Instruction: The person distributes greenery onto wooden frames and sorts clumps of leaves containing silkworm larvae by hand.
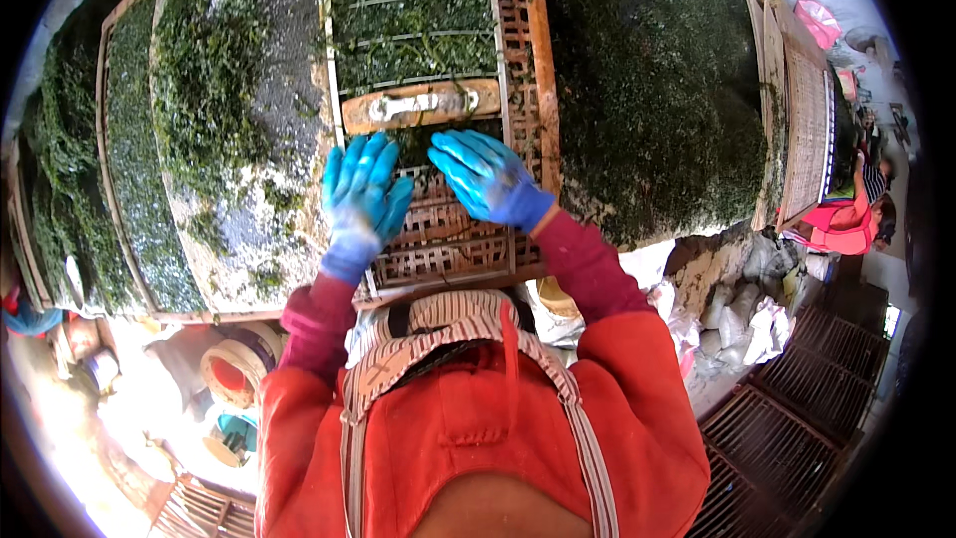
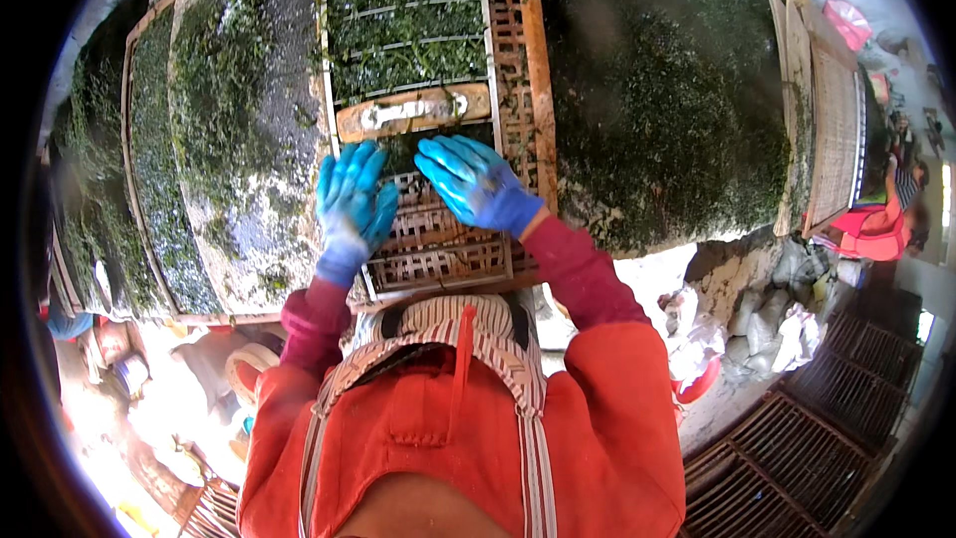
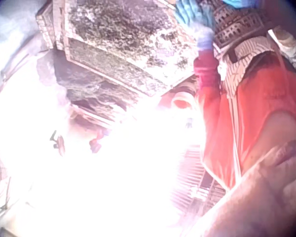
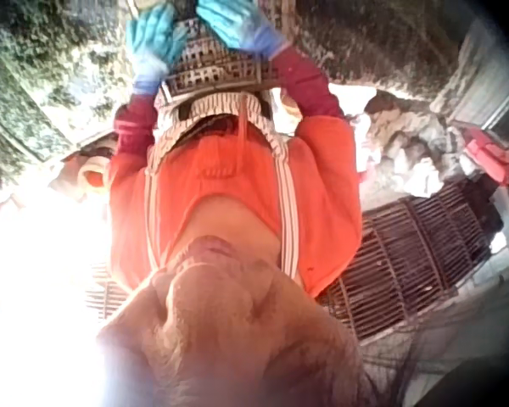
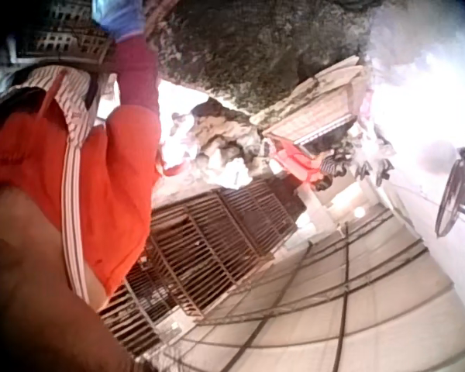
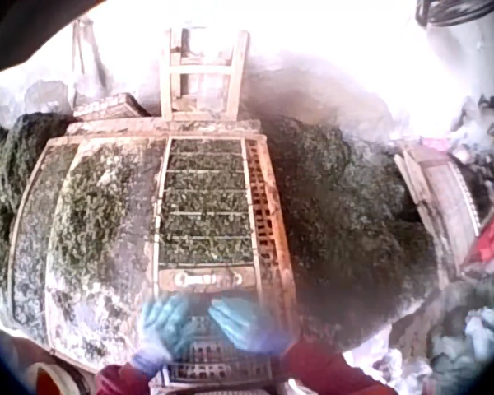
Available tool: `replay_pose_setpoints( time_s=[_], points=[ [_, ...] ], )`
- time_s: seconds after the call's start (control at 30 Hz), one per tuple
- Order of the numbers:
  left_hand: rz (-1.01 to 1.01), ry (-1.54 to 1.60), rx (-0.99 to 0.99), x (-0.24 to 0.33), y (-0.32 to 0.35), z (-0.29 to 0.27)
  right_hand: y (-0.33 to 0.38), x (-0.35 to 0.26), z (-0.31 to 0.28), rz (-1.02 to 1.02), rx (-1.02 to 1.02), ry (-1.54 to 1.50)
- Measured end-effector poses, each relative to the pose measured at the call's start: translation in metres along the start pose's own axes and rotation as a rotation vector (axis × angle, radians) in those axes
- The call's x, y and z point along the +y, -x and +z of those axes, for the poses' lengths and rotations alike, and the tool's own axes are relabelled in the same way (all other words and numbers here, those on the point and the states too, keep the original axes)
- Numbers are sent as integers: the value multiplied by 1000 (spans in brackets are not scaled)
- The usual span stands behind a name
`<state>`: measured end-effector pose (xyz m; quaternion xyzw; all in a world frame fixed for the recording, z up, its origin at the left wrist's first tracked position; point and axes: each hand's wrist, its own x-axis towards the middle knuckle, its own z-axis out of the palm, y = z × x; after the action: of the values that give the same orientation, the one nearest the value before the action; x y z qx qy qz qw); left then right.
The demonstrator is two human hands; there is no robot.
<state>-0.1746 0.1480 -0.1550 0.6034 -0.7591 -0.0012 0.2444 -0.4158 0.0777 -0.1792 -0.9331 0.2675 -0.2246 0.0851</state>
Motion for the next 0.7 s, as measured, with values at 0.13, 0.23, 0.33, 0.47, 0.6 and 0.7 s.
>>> replay_pose_setpoints(
  time_s=[0.13, 0.23, 0.33, 0.47, 0.6, 0.7],
  points=[
    [-95, 38, 158, -10, 4, -16, 12, 9, 6, 47, -27, 110],
    [79, 70, 52, 7, -10, 3, 1, -3, 8, 100, -30, 106],
    [-2, -49, -461, 17, -10, 26, 7, 9, -3, 63, 52, -70],
    [77, -13, 10, 0, -5, 10, 37, 40, -32, 211, 319, 0],
    [183, 282, 122, 21, -25, 24, 22, 29, -24, 153, 304, 4],
    [180, -20, -332, 33, -24, 50, 33, 23, 10, 102, -24, 153]
  ],
)
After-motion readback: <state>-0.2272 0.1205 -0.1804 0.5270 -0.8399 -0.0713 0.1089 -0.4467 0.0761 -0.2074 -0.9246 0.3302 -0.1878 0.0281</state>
